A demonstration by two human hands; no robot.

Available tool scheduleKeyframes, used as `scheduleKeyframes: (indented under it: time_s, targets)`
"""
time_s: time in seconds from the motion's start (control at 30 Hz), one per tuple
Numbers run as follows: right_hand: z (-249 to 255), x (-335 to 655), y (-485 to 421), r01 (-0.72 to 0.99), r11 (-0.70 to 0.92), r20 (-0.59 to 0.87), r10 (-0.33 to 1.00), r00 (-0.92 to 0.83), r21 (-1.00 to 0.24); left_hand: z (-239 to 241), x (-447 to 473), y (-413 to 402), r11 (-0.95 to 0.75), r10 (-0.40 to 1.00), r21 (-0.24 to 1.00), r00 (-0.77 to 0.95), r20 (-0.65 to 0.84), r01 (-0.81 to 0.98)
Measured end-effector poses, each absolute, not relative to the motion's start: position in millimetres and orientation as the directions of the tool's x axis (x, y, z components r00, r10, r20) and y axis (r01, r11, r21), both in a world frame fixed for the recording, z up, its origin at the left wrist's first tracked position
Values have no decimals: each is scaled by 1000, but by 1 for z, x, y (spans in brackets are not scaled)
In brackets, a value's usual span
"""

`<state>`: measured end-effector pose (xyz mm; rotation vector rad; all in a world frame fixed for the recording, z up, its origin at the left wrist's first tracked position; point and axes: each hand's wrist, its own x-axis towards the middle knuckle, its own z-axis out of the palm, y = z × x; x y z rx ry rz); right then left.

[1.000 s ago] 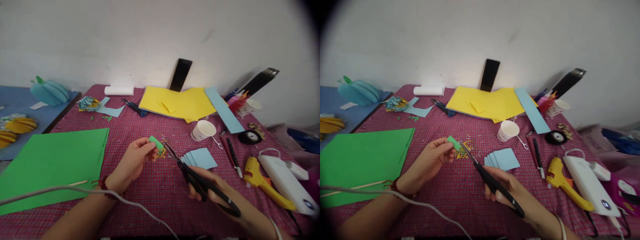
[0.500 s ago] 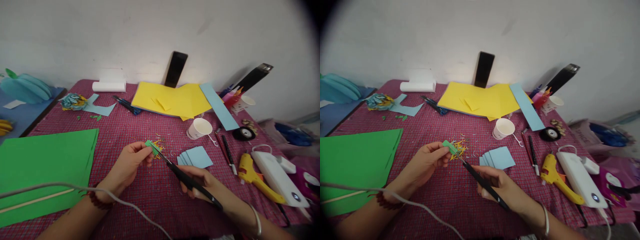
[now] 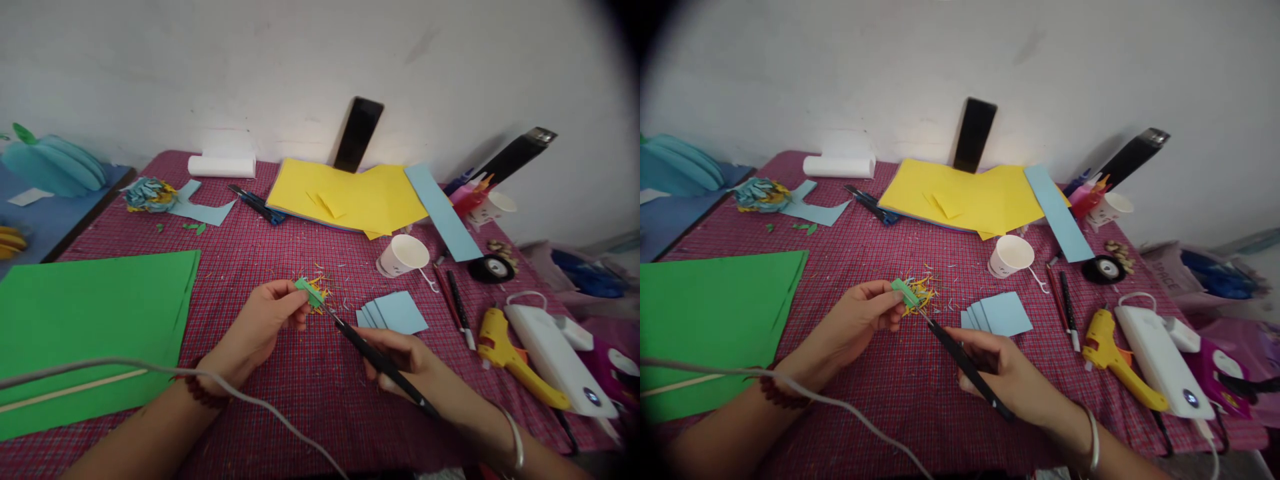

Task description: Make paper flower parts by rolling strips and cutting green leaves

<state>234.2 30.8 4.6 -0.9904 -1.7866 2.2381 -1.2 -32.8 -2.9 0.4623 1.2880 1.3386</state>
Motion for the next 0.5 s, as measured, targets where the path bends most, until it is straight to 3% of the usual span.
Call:
scheduleKeyframes:
  time_s: [0.23,0.5]
  targets:
    - [11,232,28,351,-239,-425,504,-752,-905,-3,-1,-33,290,868,842,-246,-431,-455]
    - [8,235,28,325,-68,-308,541,-782,-943,1,-3,-35,263,895,852,-217,-391,-452]
